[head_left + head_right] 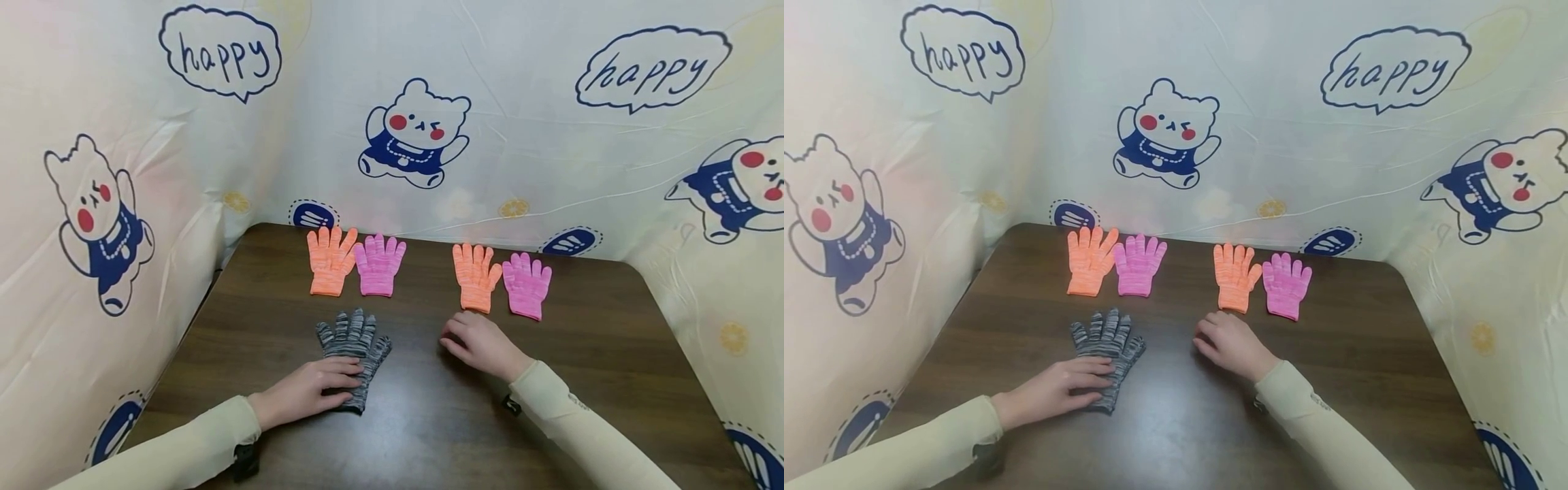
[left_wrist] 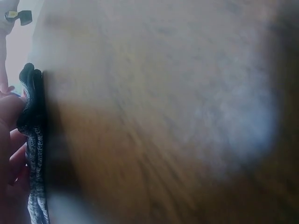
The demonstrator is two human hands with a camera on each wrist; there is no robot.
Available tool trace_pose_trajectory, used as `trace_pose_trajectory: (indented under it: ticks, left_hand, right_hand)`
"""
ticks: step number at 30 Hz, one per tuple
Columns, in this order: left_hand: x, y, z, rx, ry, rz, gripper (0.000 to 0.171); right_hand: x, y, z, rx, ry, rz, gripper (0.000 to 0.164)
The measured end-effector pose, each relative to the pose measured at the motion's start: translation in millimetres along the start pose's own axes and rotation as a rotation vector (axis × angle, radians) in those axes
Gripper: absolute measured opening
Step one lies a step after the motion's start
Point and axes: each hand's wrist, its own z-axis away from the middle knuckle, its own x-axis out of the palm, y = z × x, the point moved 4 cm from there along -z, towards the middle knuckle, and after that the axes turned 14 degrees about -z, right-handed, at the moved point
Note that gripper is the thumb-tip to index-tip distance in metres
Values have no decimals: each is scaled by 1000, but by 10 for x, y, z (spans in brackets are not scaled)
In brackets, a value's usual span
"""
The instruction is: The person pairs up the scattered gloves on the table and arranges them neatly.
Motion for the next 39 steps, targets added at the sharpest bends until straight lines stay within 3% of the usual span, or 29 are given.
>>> trace_pose_trajectory:
  ticks: [14, 25, 33, 39]
  left_hand:
    - [-39, -171, 85, -16, -50, 48, 30]
    - [-159, -284, 167, -22, -92, 72, 45]
    - [-174, -271, 180, -23, -118, 53, 45]
    - [-164, -253, 171, -19, -128, 56, 46]
  right_hand:
    - [64, -103, -185, -50, 20, 3, 11]
    - [78, -193, -352, -74, 23, -15, 10]
    - [73, -264, -668, -72, -2, -22, 10]
    - [50, -363, -1056, -70, -37, 27, 10]
